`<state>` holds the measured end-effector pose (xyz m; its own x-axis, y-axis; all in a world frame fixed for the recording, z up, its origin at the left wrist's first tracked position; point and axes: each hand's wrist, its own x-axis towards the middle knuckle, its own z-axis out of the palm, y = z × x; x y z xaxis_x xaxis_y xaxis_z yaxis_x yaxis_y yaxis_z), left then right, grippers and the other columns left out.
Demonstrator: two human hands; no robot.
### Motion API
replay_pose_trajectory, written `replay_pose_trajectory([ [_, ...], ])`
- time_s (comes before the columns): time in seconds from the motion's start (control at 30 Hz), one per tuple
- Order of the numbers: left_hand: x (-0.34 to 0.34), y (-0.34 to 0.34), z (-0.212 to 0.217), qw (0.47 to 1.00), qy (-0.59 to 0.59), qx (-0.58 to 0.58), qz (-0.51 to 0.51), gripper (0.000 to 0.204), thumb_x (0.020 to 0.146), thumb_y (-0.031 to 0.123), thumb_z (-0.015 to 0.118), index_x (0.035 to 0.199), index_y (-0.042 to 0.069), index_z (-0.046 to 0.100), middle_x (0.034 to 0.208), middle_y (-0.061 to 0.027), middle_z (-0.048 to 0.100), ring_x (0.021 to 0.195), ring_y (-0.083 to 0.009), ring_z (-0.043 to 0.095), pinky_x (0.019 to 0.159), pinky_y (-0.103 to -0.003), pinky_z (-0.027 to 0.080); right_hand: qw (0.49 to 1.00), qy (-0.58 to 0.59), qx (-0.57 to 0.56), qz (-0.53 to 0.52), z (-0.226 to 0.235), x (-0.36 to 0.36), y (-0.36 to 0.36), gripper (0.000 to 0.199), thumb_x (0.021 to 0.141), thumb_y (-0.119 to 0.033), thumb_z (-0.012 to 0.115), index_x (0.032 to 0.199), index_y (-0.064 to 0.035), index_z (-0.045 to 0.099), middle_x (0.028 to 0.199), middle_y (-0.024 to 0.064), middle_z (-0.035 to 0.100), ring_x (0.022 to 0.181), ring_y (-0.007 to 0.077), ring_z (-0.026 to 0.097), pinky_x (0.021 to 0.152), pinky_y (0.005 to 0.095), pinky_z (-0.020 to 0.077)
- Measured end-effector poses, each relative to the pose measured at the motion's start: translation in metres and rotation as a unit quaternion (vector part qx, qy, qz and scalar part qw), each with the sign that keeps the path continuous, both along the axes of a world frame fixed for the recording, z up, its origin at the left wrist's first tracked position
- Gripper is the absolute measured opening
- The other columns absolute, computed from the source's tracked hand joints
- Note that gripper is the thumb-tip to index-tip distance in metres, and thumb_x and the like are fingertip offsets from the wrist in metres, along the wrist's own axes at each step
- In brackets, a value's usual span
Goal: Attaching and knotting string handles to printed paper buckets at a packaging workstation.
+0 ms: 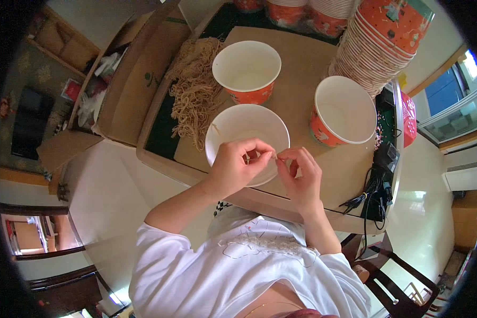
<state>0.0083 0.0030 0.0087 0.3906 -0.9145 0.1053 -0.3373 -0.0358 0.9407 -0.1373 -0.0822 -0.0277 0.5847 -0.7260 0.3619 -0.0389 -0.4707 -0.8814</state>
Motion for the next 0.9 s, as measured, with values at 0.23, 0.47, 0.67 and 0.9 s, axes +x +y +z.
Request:
replay_pose_trajectory([
  [0.23,-0.001,0.002,0.000,1.000,0.004,0.019,-0.010,0.009,0.085,0.007,0.064,0.090,0.001,0.068,0.076,-0.0026,0.067,0.060,-0.0040,0.053,0.056,-0.022,0.045,0.998,-0.001,0.066,0.023,0.002,0.002,0.002,0.011,0.081,-0.001,0.067,0.090,-0.0024,0.062,0.077,0.0060,0.060,0.059,0.0097,0.052,0.053,0.0237,0.0426],
  [0.47,0.000,0.000,0.000,1.000,0.006,0.014,-0.015,0.009,0.086,0.007,0.064,0.091,0.001,0.068,0.076,-0.0031,0.068,0.060,-0.0040,0.053,0.055,-0.022,0.045,0.998,0.002,0.066,0.005,0.001,-0.001,0.003,0.009,0.080,0.000,0.067,0.087,-0.0019,0.061,0.074,0.0030,0.059,0.058,0.0078,0.049,0.052,0.0219,0.0401],
  [0.67,-0.003,0.000,0.000,1.000,0.017,0.019,-0.013,0.010,0.086,0.008,0.064,0.091,0.001,0.068,0.077,-0.0032,0.068,0.061,-0.0046,0.055,0.057,-0.022,0.046,0.998,0.005,0.058,0.005,0.004,-0.001,0.004,0.009,0.081,-0.002,0.068,0.088,-0.0028,0.062,0.076,0.0059,0.059,0.059,0.0120,0.053,0.053,0.0247,0.0421],
  [0.9,-0.004,0.000,0.007,0.998,0.021,0.038,-0.035,0.012,0.086,0.010,0.066,0.091,0.000,0.068,0.078,-0.0044,0.069,0.063,-0.0063,0.058,0.059,-0.023,0.048,0.999,0.000,0.045,-0.020,0.005,-0.001,0.004,0.008,0.080,-0.001,0.068,0.086,-0.0030,0.063,0.076,0.0065,0.060,0.058,0.0134,0.054,0.052,0.0257,0.0421],
])
